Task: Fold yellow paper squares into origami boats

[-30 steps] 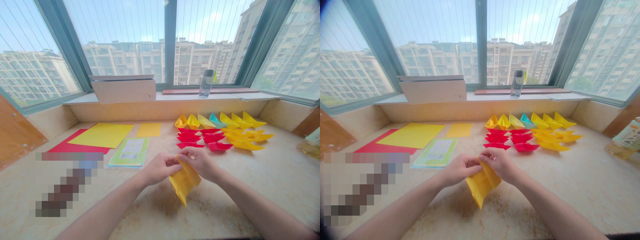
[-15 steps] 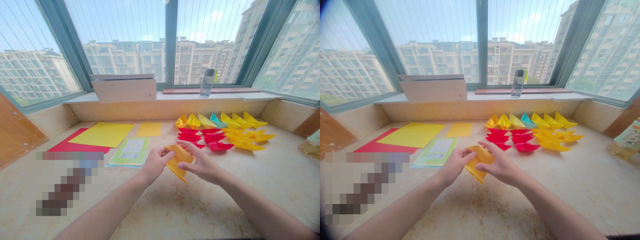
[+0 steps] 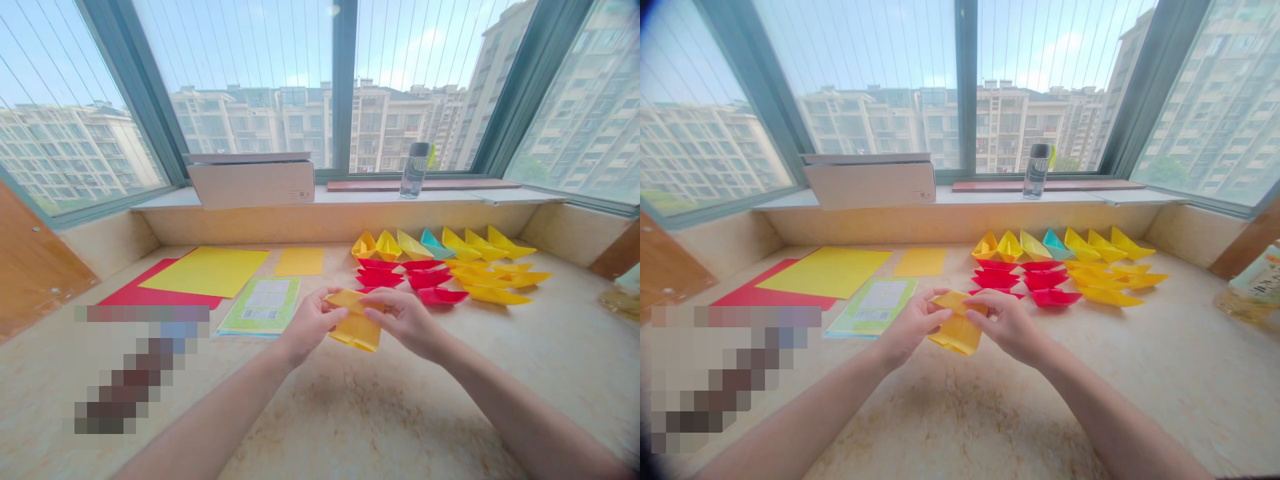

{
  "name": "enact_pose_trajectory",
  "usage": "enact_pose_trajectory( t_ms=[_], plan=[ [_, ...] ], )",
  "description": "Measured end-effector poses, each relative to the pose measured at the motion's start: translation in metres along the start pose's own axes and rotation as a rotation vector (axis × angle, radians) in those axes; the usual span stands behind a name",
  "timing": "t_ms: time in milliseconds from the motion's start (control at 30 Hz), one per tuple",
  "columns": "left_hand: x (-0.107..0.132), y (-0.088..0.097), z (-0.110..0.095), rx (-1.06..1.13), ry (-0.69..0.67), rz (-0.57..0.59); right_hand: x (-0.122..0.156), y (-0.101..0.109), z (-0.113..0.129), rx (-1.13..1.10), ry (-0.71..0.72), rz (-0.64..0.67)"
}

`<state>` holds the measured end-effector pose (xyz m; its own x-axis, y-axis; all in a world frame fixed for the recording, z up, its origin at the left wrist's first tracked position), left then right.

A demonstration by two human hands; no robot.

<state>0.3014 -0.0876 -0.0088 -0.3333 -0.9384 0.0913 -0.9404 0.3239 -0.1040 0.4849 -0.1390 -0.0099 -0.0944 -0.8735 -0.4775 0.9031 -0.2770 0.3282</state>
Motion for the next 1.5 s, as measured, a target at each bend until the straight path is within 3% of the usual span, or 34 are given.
enact_pose_trajectory(
  t_ms=[133, 267, 400, 467, 667, 900, 1100, 1200, 1300, 1500],
  plan=[
    [-0.005, 0.005, 0.001, -0.142, -0.064, -0.024, 0.002, 0.0, 0.001, 0.08, -0.018, 0.126],
    [-0.007, 0.011, -0.005, -0.435, -0.256, -0.066, 0.005, -0.001, 0.0, 0.141, -0.017, 0.185],
    [-0.003, 0.008, -0.004, -0.511, -0.329, 0.107, 0.005, -0.002, 0.001, 0.108, 0.026, 0.22],
    [-0.003, 0.005, -0.001, -0.517, -0.312, 0.139, 0.005, -0.002, 0.002, 0.109, 0.041, 0.178],
    [-0.006, 0.006, 0.003, -0.278, -0.116, 0.013, 0.004, -0.001, -0.005, 0.127, 0.055, 0.105],
    [-0.006, 0.003, 0.004, -0.299, -0.15, 0.004, 0.001, -0.003, -0.005, 0.133, 0.066, 0.08],
    [-0.004, 0.001, 0.009, -0.342, -0.157, 0.208, -0.002, -0.004, -0.011, 0.157, 0.027, 0.001],
    [-0.004, 0.001, 0.012, -0.374, -0.137, 0.214, -0.001, -0.004, -0.017, 0.151, 0.022, -0.068],
    [-0.003, 0.001, 0.013, -0.37, -0.073, 0.2, 0.001, -0.002, -0.016, 0.18, 0.106, -0.099],
    [0.0, -0.001, 0.01, -0.401, -0.063, 0.155, 0.004, 0.0, -0.003, 0.261, 0.362, 0.067]
  ],
)
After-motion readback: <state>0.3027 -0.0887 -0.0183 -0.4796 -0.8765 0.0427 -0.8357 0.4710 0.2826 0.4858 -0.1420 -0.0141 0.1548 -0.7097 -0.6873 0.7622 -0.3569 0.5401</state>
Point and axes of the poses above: each hand's wrist, its own x-axis away from the middle knuckle, its own y-axis out of the back of the hand, z = x × y, the point moved 2 cm from there along -x, towards the middle knuckle, and after that the axes turned 14 degrees about -z, right-handed, at the moved point
